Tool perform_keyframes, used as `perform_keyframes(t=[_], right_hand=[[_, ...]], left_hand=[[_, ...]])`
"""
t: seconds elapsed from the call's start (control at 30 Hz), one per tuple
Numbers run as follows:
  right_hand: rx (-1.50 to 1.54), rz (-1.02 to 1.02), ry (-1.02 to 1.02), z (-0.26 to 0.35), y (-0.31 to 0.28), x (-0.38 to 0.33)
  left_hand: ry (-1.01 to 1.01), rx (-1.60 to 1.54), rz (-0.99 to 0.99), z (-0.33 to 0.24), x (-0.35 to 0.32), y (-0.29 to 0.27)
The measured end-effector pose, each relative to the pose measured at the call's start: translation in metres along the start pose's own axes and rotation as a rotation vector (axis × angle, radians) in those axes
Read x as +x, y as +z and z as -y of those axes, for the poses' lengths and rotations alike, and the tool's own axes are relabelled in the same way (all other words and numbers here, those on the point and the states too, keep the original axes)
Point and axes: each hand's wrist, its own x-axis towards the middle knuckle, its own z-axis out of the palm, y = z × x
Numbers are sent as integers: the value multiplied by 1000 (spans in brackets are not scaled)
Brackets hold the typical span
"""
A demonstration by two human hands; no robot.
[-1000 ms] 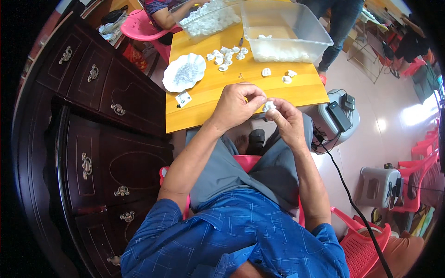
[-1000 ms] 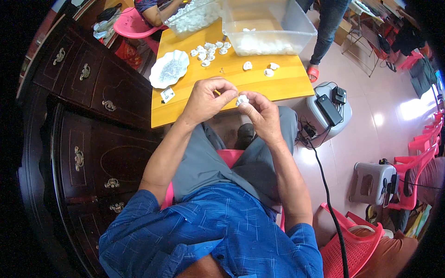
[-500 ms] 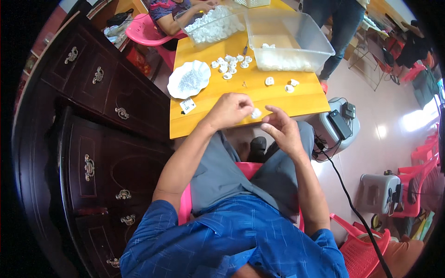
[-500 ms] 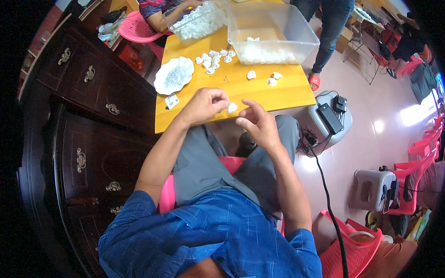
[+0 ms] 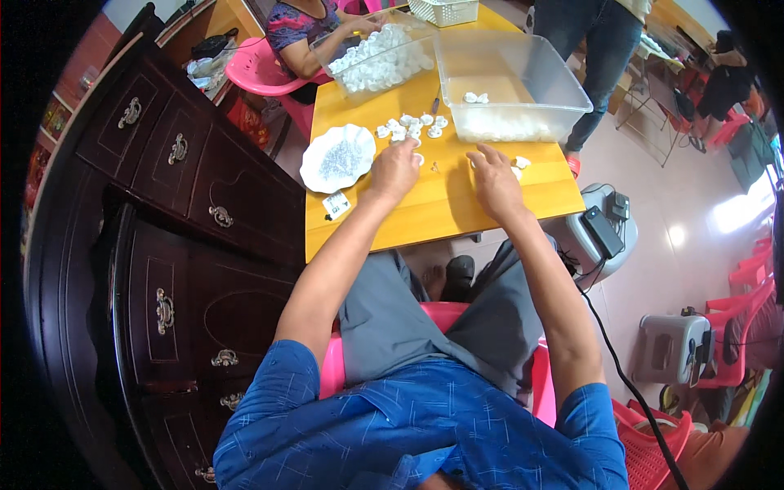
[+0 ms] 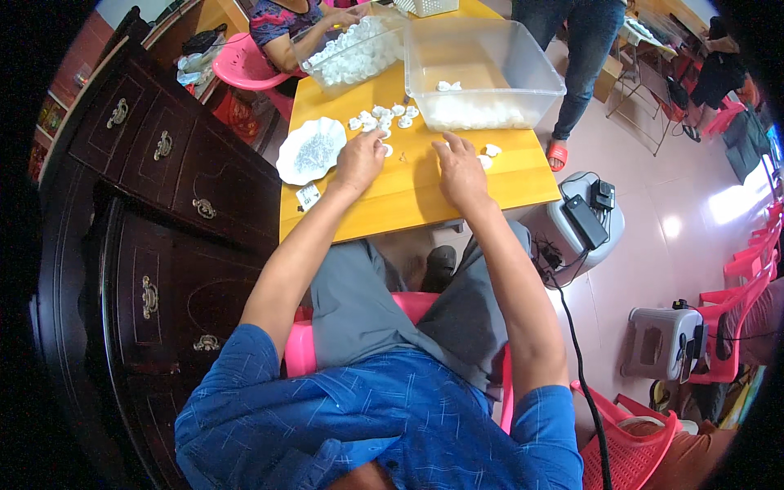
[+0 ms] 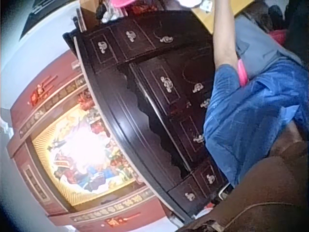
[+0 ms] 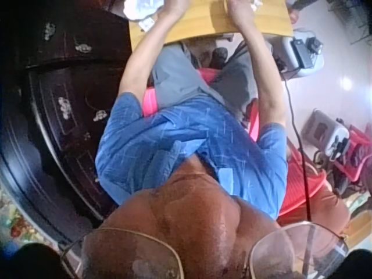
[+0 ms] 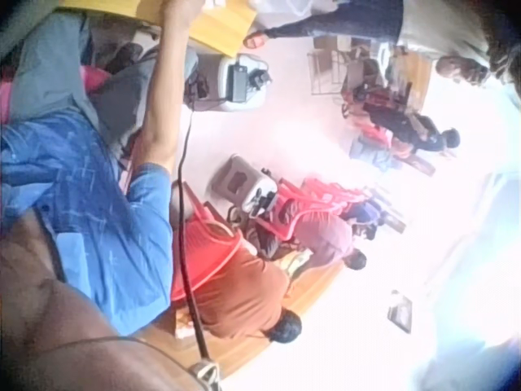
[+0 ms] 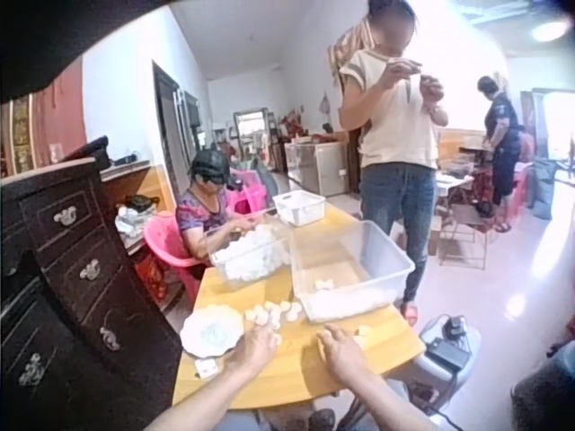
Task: Assembling small white plastic components by hand at a shared workspace.
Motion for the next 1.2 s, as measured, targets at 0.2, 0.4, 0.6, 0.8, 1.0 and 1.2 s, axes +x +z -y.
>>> perform_keyframes(t=[0.2, 0.4, 0.6, 0.8, 1.0, 1.2], right_hand=[[-209, 163, 33, -5, 17, 14], [-169, 96, -5, -7, 10, 2], [432, -117, 350, 10, -32, -23], [1135, -87, 628, 27, -53, -62], [1428, -77, 743, 48, -53, -80], [1456, -52, 672, 56, -56, -87]], left_hand=[[117, -19, -19, -16, -24, 5], [101, -17, 20, -21, -22, 7], [165, -59, -11, -22, -23, 12], [240, -43, 25, -22, -16, 17], [468, 189, -20, -18, -15, 13], [185, -228, 10, -47, -39, -23]])
